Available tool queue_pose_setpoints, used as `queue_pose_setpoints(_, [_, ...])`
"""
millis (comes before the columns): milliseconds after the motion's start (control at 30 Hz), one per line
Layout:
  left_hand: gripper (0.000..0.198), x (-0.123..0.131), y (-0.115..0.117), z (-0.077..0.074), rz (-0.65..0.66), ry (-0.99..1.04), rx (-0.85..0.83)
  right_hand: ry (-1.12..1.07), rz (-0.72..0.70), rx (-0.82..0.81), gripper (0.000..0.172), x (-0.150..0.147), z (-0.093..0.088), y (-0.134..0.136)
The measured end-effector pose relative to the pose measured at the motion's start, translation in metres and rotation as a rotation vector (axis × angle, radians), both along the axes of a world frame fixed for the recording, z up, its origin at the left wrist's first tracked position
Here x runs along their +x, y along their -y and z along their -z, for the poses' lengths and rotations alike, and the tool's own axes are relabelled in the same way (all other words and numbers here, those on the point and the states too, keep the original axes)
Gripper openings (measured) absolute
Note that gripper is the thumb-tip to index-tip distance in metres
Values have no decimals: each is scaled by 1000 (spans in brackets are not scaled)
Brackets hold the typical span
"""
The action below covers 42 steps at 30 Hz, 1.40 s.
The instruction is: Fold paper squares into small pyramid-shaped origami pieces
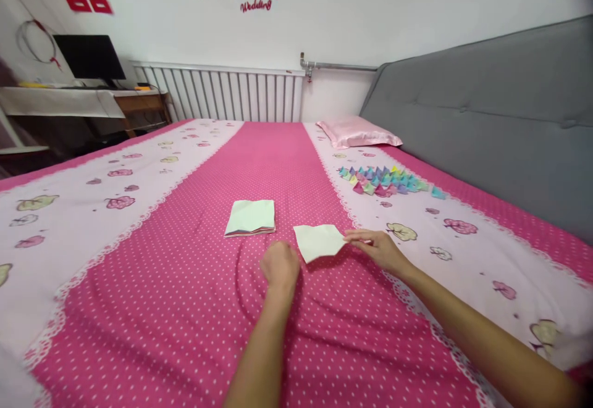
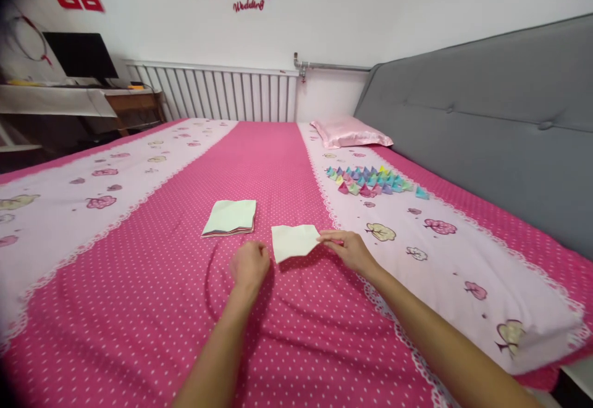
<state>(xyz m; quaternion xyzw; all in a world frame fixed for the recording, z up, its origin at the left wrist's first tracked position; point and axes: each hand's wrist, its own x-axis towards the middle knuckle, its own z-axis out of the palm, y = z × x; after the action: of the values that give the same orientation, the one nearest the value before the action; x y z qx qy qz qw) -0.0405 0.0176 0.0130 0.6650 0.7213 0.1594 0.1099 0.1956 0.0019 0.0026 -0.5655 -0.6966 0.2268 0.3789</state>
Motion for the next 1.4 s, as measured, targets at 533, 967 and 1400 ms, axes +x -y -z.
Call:
queue_pose_setpoints(533, [49,17,-15,25,235,125,186,44,-181,-92,45,22,1,23])
queue_pose_setpoints(967, [56,-64,-7,33,350,-272,51,587,-260,-52,56,45,43,32])
queue_pose_setpoints(1400, [70,-210,-23,4,-395,-350,-94,545,-426,-248,69,47,15,88])
